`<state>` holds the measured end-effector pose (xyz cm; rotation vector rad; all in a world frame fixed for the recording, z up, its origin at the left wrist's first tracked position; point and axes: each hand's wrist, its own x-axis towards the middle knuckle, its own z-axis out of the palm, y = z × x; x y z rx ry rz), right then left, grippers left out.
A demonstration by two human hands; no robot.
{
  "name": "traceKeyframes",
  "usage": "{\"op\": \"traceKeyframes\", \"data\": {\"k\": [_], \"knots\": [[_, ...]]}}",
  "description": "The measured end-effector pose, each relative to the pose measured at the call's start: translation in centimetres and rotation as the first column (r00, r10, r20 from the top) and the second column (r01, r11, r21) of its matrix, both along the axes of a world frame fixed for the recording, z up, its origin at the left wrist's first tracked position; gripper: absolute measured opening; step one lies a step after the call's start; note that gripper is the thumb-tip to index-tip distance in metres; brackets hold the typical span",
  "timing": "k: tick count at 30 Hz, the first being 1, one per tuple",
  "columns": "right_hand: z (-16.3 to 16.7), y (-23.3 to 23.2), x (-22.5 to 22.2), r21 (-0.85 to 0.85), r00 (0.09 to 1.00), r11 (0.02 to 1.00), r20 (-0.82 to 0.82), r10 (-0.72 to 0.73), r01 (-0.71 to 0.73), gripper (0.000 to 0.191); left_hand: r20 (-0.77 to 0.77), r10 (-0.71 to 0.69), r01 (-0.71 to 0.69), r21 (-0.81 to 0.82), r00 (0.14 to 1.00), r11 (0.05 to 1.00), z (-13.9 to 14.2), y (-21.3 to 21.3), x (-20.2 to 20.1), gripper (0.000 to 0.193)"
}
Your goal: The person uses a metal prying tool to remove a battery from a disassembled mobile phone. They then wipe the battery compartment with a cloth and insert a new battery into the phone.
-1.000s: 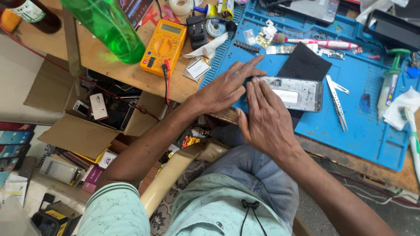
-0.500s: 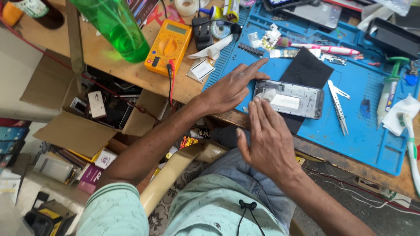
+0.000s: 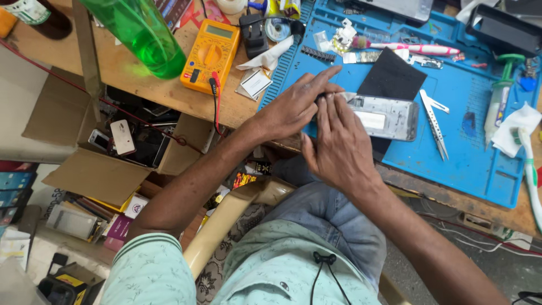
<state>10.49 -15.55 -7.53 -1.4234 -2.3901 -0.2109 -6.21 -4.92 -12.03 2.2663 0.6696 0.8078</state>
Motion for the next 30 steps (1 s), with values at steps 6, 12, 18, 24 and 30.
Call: {"op": "traceKeyframes", "data": {"k": [6, 12, 18, 24, 30], "knots": [[-1.9, -1.7, 5.4, -0.036, 0.946, 0.989, -0.297, 0.128, -0.145, 0.036, -0.008, -0.043, 0.043, 0.056, 0.999, 0.997, 0.4, 0.5, -0.2, 0.083], [1.2, -1.9, 18.1, 0.055, 0.859, 0.962, -0.466, -0.211, 0.266, 0.017, 0.055, -0.084, 0.081, 0.059, 0.995, 0.995, 1.3, 0.1, -0.4, 0.106], [0.9, -5.0, 26.3, -0.038, 0.906, 0.917, -0.144, -0.399, 0.397, 0.015, -0.033, 0.007, -0.003, 0.108, 0.999, 0.994, 1.5, 0.2, 0.2, 0.106], [0.7, -6.0, 27.1, -0.086, 0.652, 0.8, -0.532, -0.541, 0.594, 0.014, -0.059, -0.198, 0.202, 0.057, 0.978, 0.978, 3.3, 1.1, 1.8, 0.094], [0.5, -5.4, 25.1, -0.17, 0.7, 0.754, -0.287, -0.654, 0.635, 0.021, -0.121, -0.109, 0.123, 0.113, 0.987, 0.986, 5.9, -0.3, 2.2, 0.09]]}}
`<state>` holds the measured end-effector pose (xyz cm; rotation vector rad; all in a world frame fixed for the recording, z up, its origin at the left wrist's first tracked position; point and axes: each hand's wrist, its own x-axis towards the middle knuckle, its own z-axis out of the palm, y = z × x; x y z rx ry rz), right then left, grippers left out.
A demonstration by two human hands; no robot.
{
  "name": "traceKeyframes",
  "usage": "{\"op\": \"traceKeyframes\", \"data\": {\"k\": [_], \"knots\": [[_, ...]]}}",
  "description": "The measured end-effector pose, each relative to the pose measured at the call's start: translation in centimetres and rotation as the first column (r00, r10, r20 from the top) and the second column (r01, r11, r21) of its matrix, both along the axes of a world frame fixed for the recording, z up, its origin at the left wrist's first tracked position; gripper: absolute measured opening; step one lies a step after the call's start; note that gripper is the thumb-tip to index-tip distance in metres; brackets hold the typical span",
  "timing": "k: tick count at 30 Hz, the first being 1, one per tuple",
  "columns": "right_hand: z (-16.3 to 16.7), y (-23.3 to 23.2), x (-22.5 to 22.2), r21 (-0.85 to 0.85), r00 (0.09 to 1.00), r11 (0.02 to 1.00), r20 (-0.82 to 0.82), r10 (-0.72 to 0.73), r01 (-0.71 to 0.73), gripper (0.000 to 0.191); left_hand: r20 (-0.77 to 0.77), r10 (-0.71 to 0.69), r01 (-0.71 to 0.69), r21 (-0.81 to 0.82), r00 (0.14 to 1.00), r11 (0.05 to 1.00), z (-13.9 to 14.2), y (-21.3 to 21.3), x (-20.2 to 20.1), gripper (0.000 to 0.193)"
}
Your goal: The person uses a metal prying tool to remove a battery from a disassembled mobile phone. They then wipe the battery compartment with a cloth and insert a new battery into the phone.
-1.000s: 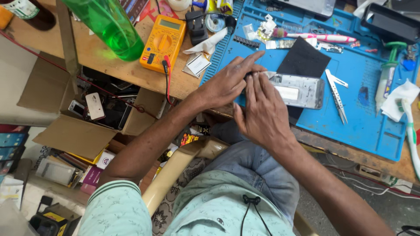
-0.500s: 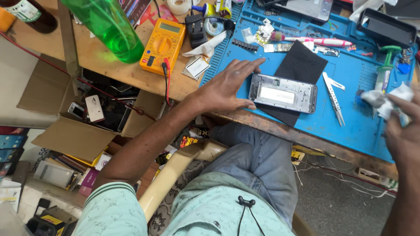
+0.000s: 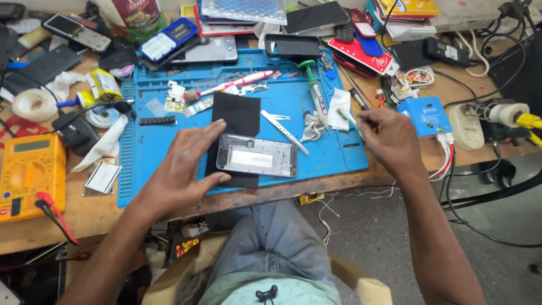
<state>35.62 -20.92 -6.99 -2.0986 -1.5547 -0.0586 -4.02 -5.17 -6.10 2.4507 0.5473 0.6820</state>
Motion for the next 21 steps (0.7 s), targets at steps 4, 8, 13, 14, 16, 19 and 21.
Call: {"op": "traceKeyframes", "data": {"k": [4, 8, 13, 14, 16, 19, 21], "knots": [[1.0, 0.7, -1.2, -0.096, 0.972, 0.994, 0.233, -0.029, 0.052, 0.028, 0.117, 0.069, -0.072, 0.025, 0.991, 0.997, 0.4, -2.2, -1.0, 0.081], [1.7, 2.7, -2.7, 0.032, 0.982, 0.999, 0.187, 0.03, -0.037, 0.019, 0.182, 0.171, -0.166, -0.047, 0.968, 0.985, 0.3, -4.2, -0.9, 0.062], [1.3, 5.0, -6.3, -0.112, 0.974, 0.968, -0.058, 0.217, -0.223, 0.021, 0.275, 0.22, -0.205, -0.083, 0.936, 0.975, 0.1, -5.5, 0.0, 0.044], [1.1, 5.3, -7.3, -0.154, 0.969, 0.958, 0.006, 0.247, -0.244, 0.021, 0.293, 0.223, -0.206, -0.089, 0.93, 0.975, 0.0, -5.7, 0.1, 0.042], [1.0, 6.1, -8.6, -0.189, 0.953, 0.948, 0.11, 0.281, -0.257, 0.022, 0.325, 0.222, -0.196, -0.112, 0.919, 0.974, -0.2, -6.2, 0.1, 0.039], [1.7, 6.8, -8.5, -0.242, 0.946, 0.938, 0.146, 0.289, -0.249, 0.023, 0.346, 0.255, -0.21, -0.164, 0.903, 0.964, -0.4, -8.0, -0.4, 0.034], [2.6, 6.4, -7.1, -0.277, 0.982, 0.942, -0.029, 0.189, -0.19, 0.023, 0.368, 0.278, -0.191, -0.255, 0.887, 0.948, -0.6, -9.1, -0.4, 0.029]]}}
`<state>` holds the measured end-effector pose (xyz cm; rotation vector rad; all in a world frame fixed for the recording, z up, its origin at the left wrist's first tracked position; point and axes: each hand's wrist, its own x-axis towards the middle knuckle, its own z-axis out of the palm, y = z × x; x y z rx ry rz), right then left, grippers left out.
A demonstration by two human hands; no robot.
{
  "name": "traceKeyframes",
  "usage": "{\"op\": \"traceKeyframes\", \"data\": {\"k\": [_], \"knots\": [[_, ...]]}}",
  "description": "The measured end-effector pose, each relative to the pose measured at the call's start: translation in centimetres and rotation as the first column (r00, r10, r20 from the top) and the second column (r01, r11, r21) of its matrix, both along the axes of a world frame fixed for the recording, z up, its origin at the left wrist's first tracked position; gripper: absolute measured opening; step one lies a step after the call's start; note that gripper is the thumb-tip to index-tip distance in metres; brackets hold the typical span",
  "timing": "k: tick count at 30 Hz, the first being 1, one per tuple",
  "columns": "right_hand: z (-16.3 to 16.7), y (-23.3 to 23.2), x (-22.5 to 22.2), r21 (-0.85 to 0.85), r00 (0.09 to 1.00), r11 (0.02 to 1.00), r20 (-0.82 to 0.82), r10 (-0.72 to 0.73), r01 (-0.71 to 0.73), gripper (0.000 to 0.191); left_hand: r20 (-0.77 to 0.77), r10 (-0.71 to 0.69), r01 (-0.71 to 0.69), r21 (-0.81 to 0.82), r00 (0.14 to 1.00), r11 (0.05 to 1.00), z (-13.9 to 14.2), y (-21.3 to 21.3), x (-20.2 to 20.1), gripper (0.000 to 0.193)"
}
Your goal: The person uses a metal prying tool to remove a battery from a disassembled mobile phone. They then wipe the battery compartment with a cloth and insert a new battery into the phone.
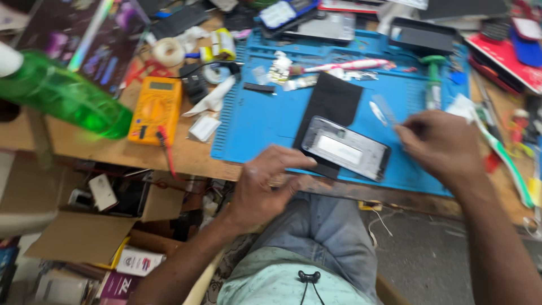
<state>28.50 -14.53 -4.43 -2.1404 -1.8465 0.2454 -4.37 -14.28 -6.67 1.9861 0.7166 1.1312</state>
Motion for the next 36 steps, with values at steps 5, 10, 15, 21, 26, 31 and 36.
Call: {"op": "traceKeyframes", "data": {"k": [5, 10, 15, 21, 26, 31, 36], "knots": [[-0.1, -5.2, 0.3, 0.182, 0.666, 0.967, -0.746, 0.019, 0.176, 0.01, 0.135, -0.166, 0.204, -0.355, 0.977, 0.912, -0.2, -3.0, 2.3, 0.034], [-2.1, -9.5, -5.1, 0.27, 0.366, 0.944, -0.912, 0.188, 0.189, 0.03, 0.04, -0.274, 0.265, -0.428, 0.961, 0.864, -1.2, -3.6, 5.7, 0.023], [-2.5, -10.4, -6.6, 0.27, 0.344, 0.962, -0.908, 0.239, 0.043, 0.024, -0.101, -0.263, 0.209, -0.373, 0.96, 0.904, -2.1, -3.4, 5.2, 0.019], [-2.6, -5.4, -5.1, 0.089, 0.528, 0.967, -0.848, -0.052, 0.238, 0.017, -0.321, 0.028, 0.013, 0.126, 0.947, 0.992, -1.2, -1.8, 2.8, 0.024], [-2.0, -0.7, -5.1, 0.325, 0.674, 0.944, -0.683, 0.281, -0.064, 0.018, -0.485, 0.087, 0.128, 0.394, 0.87, 0.91, -1.3, -0.2, 4.6, 0.061], [-2.2, 1.1, -5.9, 0.402, 0.71, 0.887, -0.555, 0.433, -0.227, 0.022, -0.55, 0.077, 0.156, 0.364, 0.832, 0.918, -2.5, 0.5, 5.6, 0.076], [-2.7, 1.8, -5.9, 0.422, 0.772, 0.857, -0.422, 0.475, -0.297, 0.02, -0.565, 0.078, 0.171, 0.374, 0.821, 0.912, -3.1, 0.5, 5.5, 0.076]]}}
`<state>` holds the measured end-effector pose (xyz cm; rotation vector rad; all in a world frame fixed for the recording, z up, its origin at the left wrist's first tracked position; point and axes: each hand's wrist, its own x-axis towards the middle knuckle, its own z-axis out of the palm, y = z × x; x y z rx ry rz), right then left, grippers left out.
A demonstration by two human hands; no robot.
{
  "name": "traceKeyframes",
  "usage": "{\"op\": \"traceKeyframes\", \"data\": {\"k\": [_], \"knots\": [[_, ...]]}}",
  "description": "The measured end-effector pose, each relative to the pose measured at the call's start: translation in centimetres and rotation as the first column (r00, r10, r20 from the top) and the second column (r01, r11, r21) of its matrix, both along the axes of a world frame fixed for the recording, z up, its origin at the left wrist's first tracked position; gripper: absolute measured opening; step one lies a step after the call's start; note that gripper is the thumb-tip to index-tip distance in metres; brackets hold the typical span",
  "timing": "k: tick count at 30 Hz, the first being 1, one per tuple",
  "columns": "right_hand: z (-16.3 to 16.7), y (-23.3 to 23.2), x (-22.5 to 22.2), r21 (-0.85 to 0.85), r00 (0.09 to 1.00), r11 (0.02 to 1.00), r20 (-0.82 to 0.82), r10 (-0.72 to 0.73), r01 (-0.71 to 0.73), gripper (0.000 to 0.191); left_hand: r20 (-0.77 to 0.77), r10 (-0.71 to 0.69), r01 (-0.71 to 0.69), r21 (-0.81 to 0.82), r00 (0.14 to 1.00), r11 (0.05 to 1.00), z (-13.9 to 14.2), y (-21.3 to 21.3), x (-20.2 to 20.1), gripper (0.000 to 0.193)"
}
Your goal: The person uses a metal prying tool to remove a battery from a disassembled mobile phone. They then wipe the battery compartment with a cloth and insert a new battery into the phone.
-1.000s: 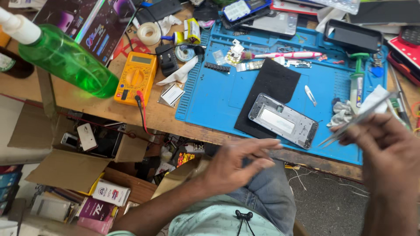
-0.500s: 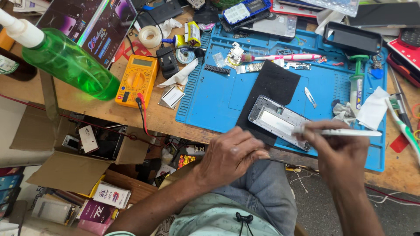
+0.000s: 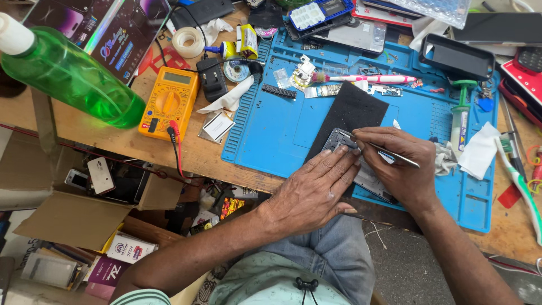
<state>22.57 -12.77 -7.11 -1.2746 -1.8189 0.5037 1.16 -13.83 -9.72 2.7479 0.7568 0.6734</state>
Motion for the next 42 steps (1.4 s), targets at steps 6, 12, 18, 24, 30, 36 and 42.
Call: {"op": "traceKeyframes", "data": {"k": [6, 12, 18, 24, 30, 36, 42], "knots": [[-0.1, 0.1, -0.2, 0.009, 1.0, 1.0, -0.018, 0.005, -0.005, 0.019, -0.019, 0.005, -0.005, -0.001, 1.0, 1.0, 0.4, -0.2, 0.0, 0.076], [-0.2, -0.1, -0.3, 0.011, 0.988, 0.996, 0.126, 0.088, -0.091, 0.021, -0.016, -0.014, 0.014, -0.044, 1.0, 0.999, 0.7, -0.2, -0.1, 0.079], [-0.5, 0.3, 0.1, 0.025, 0.988, 0.991, 0.093, 0.127, -0.13, 0.018, -0.016, -0.011, 0.01, -0.029, 1.0, 1.0, 0.9, -0.1, -0.1, 0.084], [-0.9, 0.1, 0.6, 0.011, 0.993, 0.998, 0.105, 0.058, -0.059, 0.019, -0.108, -0.009, 0.01, 0.012, 0.994, 1.0, 1.4, -1.6, 0.7, 0.086], [-0.8, 0.0, 0.8, 0.024, 0.973, 0.973, 0.03, 0.228, -0.228, 0.02, -0.005, -0.071, 0.071, -0.065, 0.997, 0.995, 0.6, -2.8, 1.0, 0.083], [-0.4, -0.3, 0.5, -0.001, 0.965, 0.965, 0.036, 0.261, -0.262, 0.018, 0.014, -0.092, 0.092, -0.065, 0.996, 0.994, 0.2, -2.6, 0.9, 0.086], [0.1, -0.4, 0.2, 0.012, 0.943, 0.945, 0.075, 0.324, -0.326, 0.018, 0.014, -0.093, 0.094, -0.069, 0.996, 0.993, 0.1, -2.5, 1.0, 0.085]]}}
